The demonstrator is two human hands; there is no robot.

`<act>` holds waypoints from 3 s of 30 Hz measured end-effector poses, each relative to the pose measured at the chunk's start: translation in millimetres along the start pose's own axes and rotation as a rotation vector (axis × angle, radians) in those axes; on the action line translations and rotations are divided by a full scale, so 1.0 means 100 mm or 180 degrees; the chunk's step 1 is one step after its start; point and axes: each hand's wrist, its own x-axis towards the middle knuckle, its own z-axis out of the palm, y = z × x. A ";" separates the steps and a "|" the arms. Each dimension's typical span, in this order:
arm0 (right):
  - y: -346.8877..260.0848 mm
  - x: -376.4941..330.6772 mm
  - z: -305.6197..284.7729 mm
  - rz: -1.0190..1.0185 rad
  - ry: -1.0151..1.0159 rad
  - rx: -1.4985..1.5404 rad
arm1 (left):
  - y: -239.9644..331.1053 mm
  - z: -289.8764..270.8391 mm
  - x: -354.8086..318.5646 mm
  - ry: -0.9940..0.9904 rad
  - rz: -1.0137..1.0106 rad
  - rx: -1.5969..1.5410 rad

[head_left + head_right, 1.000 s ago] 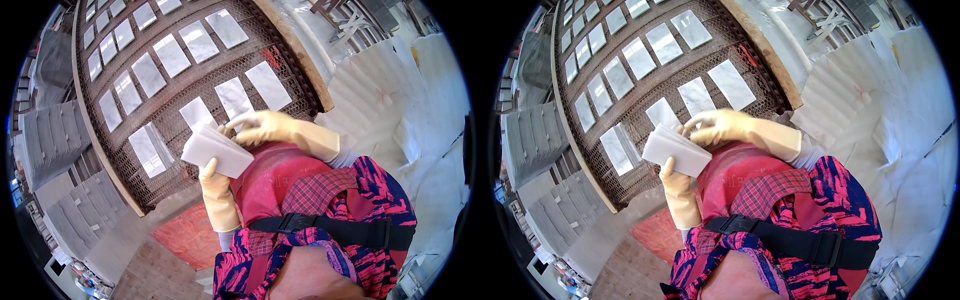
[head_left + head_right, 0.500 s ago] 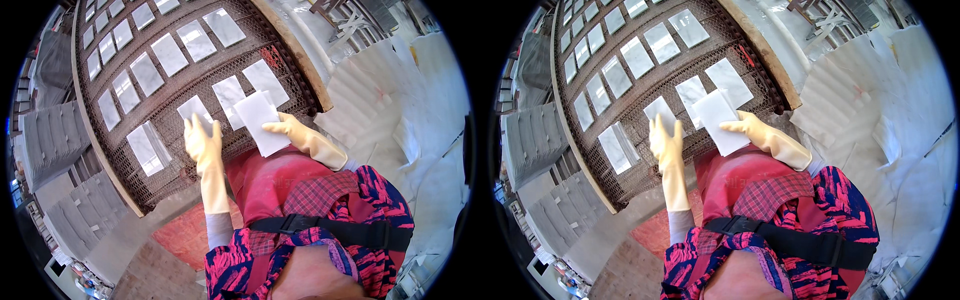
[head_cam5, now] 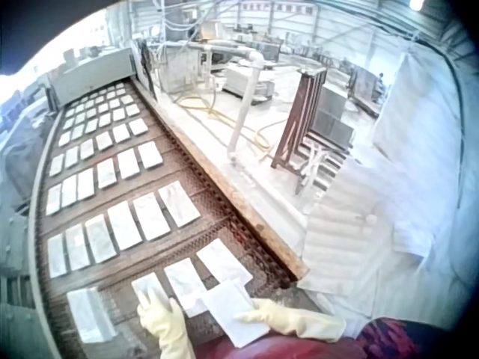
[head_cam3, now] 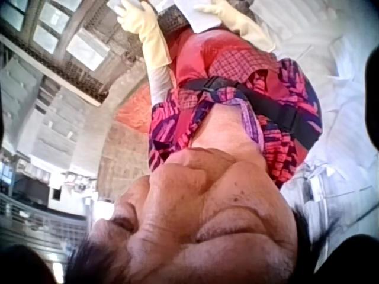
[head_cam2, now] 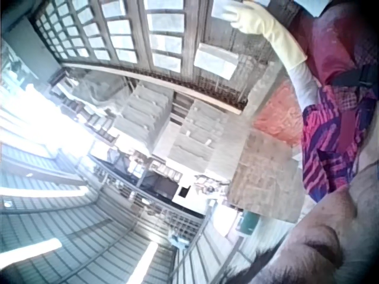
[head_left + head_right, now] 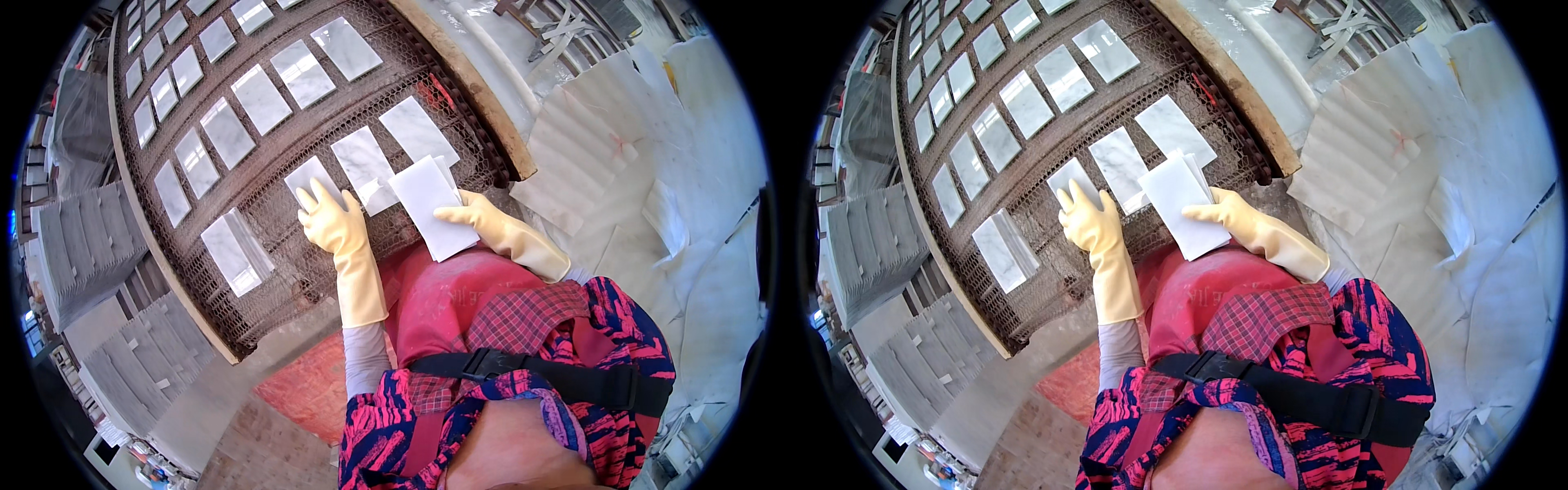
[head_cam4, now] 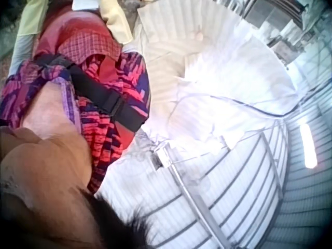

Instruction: The person picks up stacks of rectangular white tiles from the floor and places them one by one onto a metal mesh conveyor belt. They arrange the tiles in neat rows, ensuring they are aligned and spaced correctly on the moving belt.

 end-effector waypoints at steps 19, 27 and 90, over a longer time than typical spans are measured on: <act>-0.94 0.38 -0.34 -0.0817 0.2365 -0.3273 | 0.84 -0.32 -0.36 -0.0752 0.2156 -0.0638; -1.02 0.65 -0.26 -0.0353 0.2309 -0.3830 | 0.95 -0.22 -0.28 -0.0786 0.2165 -0.0663; 0.69 0.32 0.27 -0.0344 0.2222 -0.3779 | -1.94 -0.98 -0.18 -0.0764 0.0494 -0.1829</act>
